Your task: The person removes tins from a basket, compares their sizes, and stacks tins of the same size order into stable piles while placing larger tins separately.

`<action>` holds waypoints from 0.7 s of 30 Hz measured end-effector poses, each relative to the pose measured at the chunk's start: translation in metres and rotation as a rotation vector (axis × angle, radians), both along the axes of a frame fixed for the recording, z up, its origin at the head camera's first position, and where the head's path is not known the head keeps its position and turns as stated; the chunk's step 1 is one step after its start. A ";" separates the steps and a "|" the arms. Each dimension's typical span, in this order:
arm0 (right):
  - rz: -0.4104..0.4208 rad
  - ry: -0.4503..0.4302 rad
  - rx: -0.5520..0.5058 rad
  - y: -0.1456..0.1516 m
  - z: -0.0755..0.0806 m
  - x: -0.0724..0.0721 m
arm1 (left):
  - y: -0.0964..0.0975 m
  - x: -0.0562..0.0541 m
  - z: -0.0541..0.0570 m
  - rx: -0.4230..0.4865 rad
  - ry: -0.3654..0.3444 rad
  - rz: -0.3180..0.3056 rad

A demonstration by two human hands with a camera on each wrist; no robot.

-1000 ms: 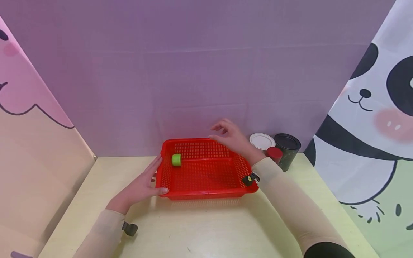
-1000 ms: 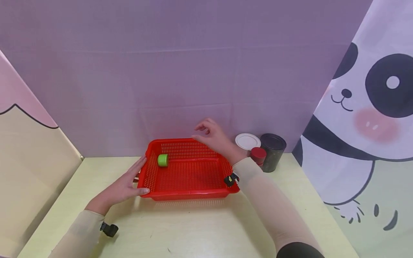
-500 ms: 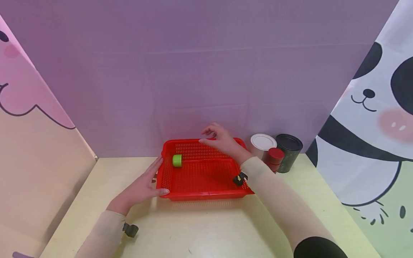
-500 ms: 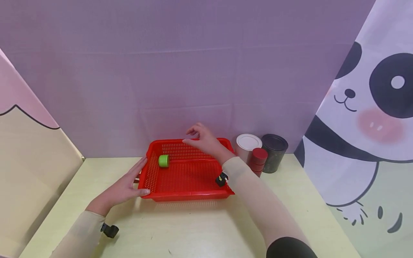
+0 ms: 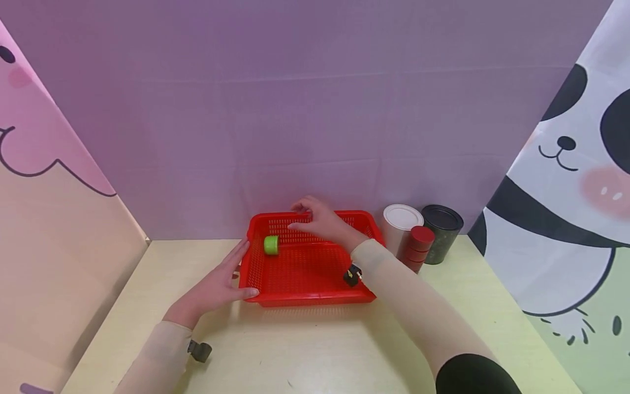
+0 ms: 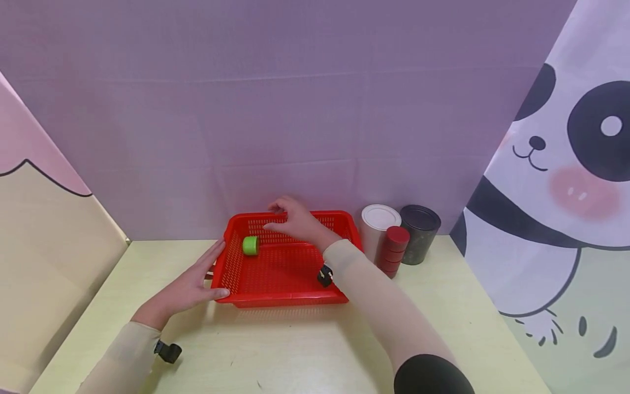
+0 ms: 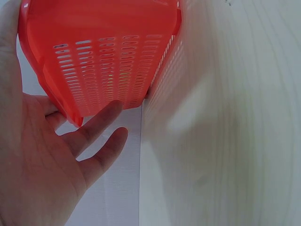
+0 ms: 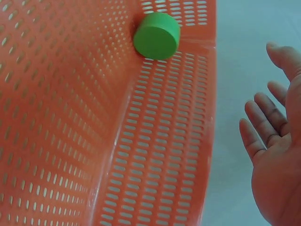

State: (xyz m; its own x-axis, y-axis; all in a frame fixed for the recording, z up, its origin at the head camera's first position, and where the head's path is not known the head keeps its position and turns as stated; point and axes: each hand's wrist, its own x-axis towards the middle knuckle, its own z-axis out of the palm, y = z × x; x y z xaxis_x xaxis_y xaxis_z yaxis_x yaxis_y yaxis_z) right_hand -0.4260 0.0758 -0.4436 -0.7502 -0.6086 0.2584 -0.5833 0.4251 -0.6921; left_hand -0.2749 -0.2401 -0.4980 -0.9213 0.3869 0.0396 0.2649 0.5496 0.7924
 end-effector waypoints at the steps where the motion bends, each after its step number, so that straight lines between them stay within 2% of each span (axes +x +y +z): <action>1: 0.009 -0.004 0.007 -0.002 -0.002 -0.001 | 0.000 0.000 0.000 0.004 0.000 -0.003; 6: 0.038 -0.031 0.066 -0.014 -0.012 -0.003 | 0.000 0.000 -0.001 0.005 0.000 -0.012; 14: 0.040 -0.033 0.185 -0.032 -0.017 0.002 | 0.001 0.002 0.001 0.001 -0.018 0.000; 21: 0.047 -0.083 0.234 -0.040 -0.029 0.004 | 0.001 0.000 0.000 0.009 -0.004 -0.017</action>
State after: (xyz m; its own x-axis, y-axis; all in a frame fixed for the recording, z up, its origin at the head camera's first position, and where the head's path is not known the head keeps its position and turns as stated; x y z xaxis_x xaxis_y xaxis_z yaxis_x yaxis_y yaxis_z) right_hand -0.4224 0.0353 -0.4728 -0.7324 -0.6794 0.0449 -0.5513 0.5530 -0.6246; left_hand -0.2754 -0.2395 -0.4980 -0.9149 0.4018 0.0392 0.2704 0.5377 0.7986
